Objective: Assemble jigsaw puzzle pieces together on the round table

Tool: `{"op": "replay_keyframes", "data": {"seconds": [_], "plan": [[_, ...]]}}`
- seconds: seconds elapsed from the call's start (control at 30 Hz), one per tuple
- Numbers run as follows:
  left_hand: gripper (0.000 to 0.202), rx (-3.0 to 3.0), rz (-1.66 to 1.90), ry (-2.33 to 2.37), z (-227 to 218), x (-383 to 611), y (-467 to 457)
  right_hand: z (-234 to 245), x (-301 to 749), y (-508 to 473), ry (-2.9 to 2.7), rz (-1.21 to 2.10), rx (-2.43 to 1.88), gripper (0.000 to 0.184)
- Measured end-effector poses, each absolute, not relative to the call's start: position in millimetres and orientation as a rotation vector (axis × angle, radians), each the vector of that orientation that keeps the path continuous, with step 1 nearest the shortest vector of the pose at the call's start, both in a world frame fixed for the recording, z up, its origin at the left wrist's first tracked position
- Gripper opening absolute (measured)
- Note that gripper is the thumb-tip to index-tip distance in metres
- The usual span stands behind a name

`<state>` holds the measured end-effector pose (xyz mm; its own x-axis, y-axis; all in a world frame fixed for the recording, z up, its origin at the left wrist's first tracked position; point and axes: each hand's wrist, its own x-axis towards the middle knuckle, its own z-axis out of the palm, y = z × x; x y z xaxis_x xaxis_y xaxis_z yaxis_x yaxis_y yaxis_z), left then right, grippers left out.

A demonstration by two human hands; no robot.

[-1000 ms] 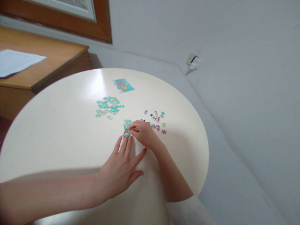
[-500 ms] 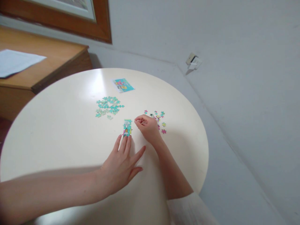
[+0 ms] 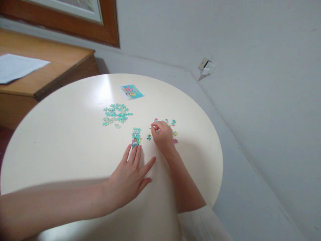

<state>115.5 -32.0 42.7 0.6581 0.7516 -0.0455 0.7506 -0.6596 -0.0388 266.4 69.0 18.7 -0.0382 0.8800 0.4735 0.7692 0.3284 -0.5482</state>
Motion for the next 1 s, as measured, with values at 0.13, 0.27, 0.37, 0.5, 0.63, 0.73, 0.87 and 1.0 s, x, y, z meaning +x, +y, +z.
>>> {"op": "replay_keyframes", "data": {"seconds": [0.13, 0.27, 0.37, 0.5, 0.63, 0.73, 0.87, 1.0], "plan": [[0.056, -2.837, 0.091, -1.281, 42.2, 115.0, -31.7, 16.6, 267.7, 71.1, -1.861, 0.096, -1.432, 0.016], [0.055, -2.85, 0.067, -1.279, 41.5, 115.6, -30.5, 12.2, 268.5, 73.5, -1.876, 0.005, -1.359, 0.019], [0.054, -2.847, 0.071, -1.289, 40.4, 116.2, -30.2, 9.7, 268.9, 74.3, -1.877, -0.029, -1.326, 0.021], [0.054, -2.85, 0.1, -1.299, 40.7, 116.1, -30.1, 8.4, 268.9, 74.5, -1.892, -0.048, -1.297, 0.022], [0.054, -2.853, 0.105, -1.299, 41.5, 116.0, -30.5, 7.5, 268.7, 74.8, -1.904, -0.062, -1.296, 0.022], [0.054, -2.853, 0.086, -1.303, 40.5, 116.3, -30.8, 7.0, 268.9, 75.0, -1.901, -0.048, -1.307, 0.023], [0.054, -2.848, 0.026, -1.296, 37.4, 116.3, -30.8, 7.3, 269.5, 74.9, -1.905, -0.016, -1.31, 0.027], [0.052, -2.843, -0.043, -1.252, 35.2, 115.7, -31.3, 7.8, 269.5, 74.7, -1.895, -0.02, -1.291, 0.024]]}}
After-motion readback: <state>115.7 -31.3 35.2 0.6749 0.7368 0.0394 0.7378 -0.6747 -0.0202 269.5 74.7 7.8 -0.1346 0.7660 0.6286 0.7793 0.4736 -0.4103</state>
